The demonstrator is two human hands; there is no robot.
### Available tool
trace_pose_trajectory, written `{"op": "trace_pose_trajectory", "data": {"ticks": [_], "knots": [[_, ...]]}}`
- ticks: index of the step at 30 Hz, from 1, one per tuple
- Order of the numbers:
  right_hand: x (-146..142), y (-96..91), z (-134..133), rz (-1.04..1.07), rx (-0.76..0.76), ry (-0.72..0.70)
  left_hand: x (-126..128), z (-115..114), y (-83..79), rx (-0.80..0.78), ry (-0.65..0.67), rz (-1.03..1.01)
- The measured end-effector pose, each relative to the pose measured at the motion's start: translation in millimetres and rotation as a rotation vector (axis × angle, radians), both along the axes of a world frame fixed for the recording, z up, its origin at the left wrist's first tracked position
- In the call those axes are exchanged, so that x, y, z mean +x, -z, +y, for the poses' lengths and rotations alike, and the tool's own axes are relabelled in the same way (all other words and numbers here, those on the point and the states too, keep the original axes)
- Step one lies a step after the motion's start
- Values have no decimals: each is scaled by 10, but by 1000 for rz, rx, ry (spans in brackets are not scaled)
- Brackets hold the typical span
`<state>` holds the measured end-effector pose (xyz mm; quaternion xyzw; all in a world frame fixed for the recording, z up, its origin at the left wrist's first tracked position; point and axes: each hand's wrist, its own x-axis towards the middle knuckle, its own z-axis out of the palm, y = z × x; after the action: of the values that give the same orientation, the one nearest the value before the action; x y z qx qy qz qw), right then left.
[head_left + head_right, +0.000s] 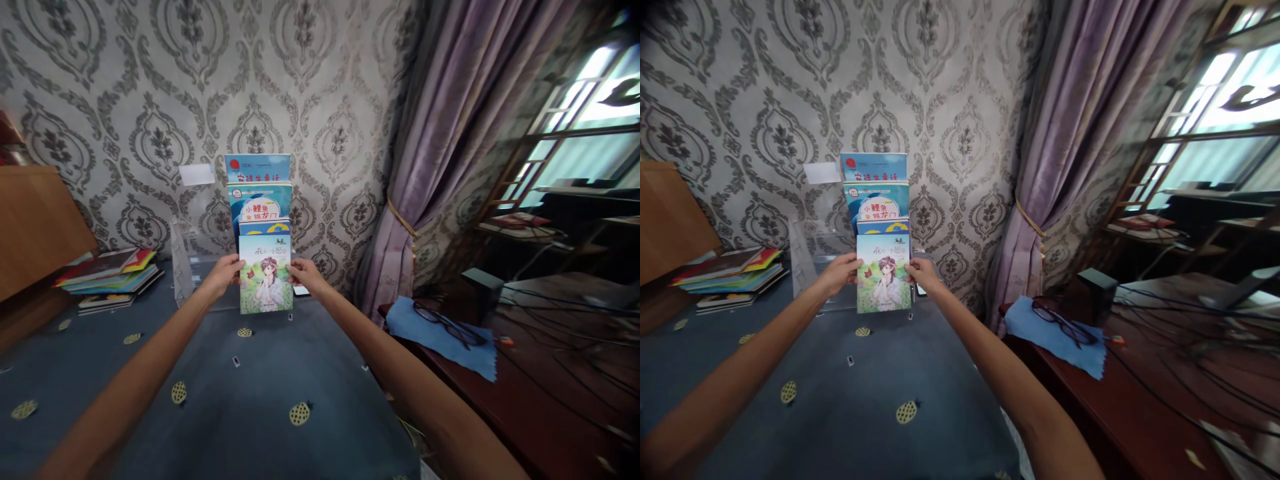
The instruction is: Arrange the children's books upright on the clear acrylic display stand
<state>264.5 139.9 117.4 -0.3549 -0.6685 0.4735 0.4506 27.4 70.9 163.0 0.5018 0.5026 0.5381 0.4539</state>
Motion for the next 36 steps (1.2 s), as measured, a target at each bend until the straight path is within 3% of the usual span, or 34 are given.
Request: {"op": "trace_pose_trajectory", "data": {"ticks": [5, 16, 27, 36], "knots": [[4, 26, -19, 21, -32, 10, 9, -9, 22, 2, 1, 7], [58, 217, -256, 1, -87, -24, 13, -153, 314, -85, 24, -29], [37, 229, -315, -40, -108, -34, -3, -217, 374, -114, 15, -33], [-39, 396, -583, -72, -162, -74, -106, -494, 617, -181, 31, -46]]}}
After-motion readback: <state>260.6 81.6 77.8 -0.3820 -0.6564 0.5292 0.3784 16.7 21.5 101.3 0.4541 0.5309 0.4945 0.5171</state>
